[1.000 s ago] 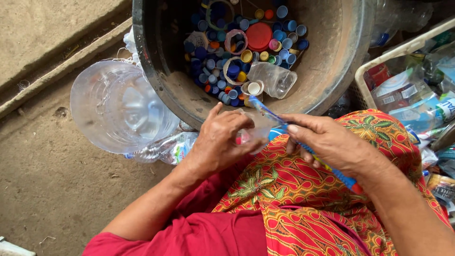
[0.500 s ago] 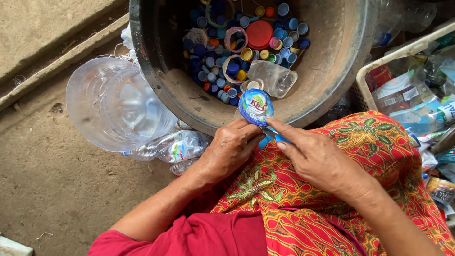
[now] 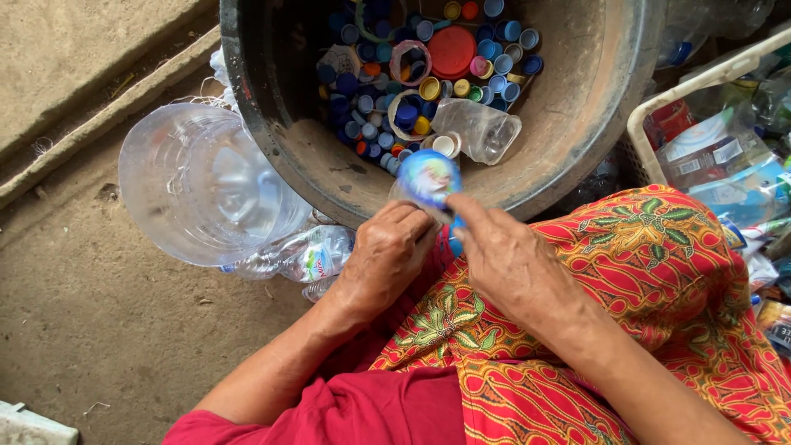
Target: Sorting plastic bottles, cups, and caps into different containers while removing labels and rings using a cutter.
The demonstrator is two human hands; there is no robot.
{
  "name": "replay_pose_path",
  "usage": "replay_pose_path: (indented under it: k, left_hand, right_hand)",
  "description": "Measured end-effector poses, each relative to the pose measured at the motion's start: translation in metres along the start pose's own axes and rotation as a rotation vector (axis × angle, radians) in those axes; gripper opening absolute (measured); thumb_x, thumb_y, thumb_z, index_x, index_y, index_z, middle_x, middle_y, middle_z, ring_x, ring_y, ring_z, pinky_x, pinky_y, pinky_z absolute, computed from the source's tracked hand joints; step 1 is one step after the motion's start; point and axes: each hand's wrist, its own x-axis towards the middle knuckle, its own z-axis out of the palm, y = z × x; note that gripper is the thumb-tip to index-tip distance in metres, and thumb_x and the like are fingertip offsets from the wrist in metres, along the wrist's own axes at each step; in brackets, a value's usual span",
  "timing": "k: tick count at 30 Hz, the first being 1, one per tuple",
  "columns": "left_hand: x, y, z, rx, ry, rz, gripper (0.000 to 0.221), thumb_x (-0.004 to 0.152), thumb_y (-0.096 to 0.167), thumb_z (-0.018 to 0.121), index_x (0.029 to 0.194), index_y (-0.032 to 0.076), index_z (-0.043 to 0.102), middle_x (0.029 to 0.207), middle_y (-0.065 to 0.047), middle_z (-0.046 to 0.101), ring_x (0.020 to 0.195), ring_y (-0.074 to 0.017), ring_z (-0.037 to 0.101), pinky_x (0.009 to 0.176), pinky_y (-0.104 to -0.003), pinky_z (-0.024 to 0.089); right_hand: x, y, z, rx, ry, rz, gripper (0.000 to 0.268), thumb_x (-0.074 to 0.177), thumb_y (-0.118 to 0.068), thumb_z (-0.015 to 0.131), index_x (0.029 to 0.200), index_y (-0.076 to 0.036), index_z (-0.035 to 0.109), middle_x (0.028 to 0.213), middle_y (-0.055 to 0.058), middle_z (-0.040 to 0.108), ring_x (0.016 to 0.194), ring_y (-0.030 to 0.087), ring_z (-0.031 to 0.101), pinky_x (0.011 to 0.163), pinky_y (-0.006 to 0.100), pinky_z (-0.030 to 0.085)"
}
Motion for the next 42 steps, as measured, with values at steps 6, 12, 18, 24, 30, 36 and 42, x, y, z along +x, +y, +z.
replay_pose_path:
  k: [6,12,18,24,30,36,42]
  left_hand:
    - [-0.004,-0.013,0.002,0.037,0.053,0.009,0.010,0.090,0.009,0.074,0.085,0.009,0.066,0.077,-0.010,0.066,0.088,-0.0290,0.073,0.074,-0.036,0.061]
    - [0.001,-0.009,-0.008,-0.139,0.091,-0.062,0.008,0.092,0.006,0.072,0.086,0.007,0.067,0.079,-0.013,0.069,0.089,-0.0333,0.074,0.077,-0.040,0.060]
    - [-0.004,-0.014,-0.007,-0.432,0.019,-0.294,0.010,0.095,0.015,0.071,0.085,0.012,0.071,0.075,-0.010,0.071,0.079,-0.0304,0.074,0.074,-0.041,0.059]
    - [-0.003,0.001,-0.019,-0.559,-0.007,-0.391,0.009,0.091,0.017,0.075,0.084,0.012,0.074,0.074,-0.009,0.073,0.076,-0.0230,0.073,0.075,-0.039,0.058]
    - [0.003,0.001,-0.025,-0.519,0.038,-0.349,0.008,0.093,0.014,0.074,0.086,0.011,0.077,0.077,-0.009,0.075,0.080,-0.0206,0.075,0.077,-0.037,0.058]
    - [0.032,0.037,-0.019,-0.475,0.035,-0.147,0.008,0.094,0.009,0.074,0.086,0.008,0.076,0.081,-0.010,0.076,0.083,-0.0249,0.075,0.081,-0.036,0.059]
    - [0.073,0.106,0.016,-0.699,-0.149,-0.203,0.013,0.094,0.003,0.069,0.102,-0.005,0.074,0.090,-0.004,0.073,0.074,-0.0095,0.059,0.067,-0.022,0.049]
  right_hand:
    - [0.013,0.006,-0.017,0.248,-0.197,0.199,0.039,0.102,-0.023,0.048,0.140,-0.025,0.057,0.100,0.025,0.074,0.094,0.047,0.073,0.084,0.060,0.058]
    - [0.010,0.008,-0.023,0.335,-0.285,0.276,0.049,0.099,-0.024,0.051,0.148,-0.028,0.056,0.083,0.022,0.076,0.083,0.037,0.071,0.078,0.057,0.056]
    - [0.018,0.003,-0.025,0.430,-0.229,0.294,0.046,0.101,-0.023,0.050,0.146,-0.031,0.060,0.077,0.015,0.077,0.073,0.027,0.067,0.073,0.046,0.058]
    - [0.034,0.033,-0.024,0.488,-0.012,0.315,0.043,0.107,-0.022,0.046,0.149,-0.028,0.053,0.077,0.015,0.072,0.062,0.025,0.066,0.057,0.039,0.056]
    - [0.048,0.056,-0.016,0.944,0.034,0.406,0.052,0.102,-0.038,0.056,0.146,-0.011,0.054,0.087,0.017,0.068,0.043,0.011,0.050,0.031,0.022,0.046]
    - [0.004,0.044,-0.028,1.022,0.188,0.329,0.024,0.091,-0.022,0.076,0.108,-0.007,0.074,0.065,0.009,0.070,0.027,0.007,0.044,0.023,0.018,0.035]
    - [-0.093,0.051,-0.077,0.720,0.370,0.151,0.052,0.076,-0.018,0.083,0.126,-0.009,0.070,0.093,-0.005,0.069,0.069,0.008,0.055,0.066,0.023,0.049]
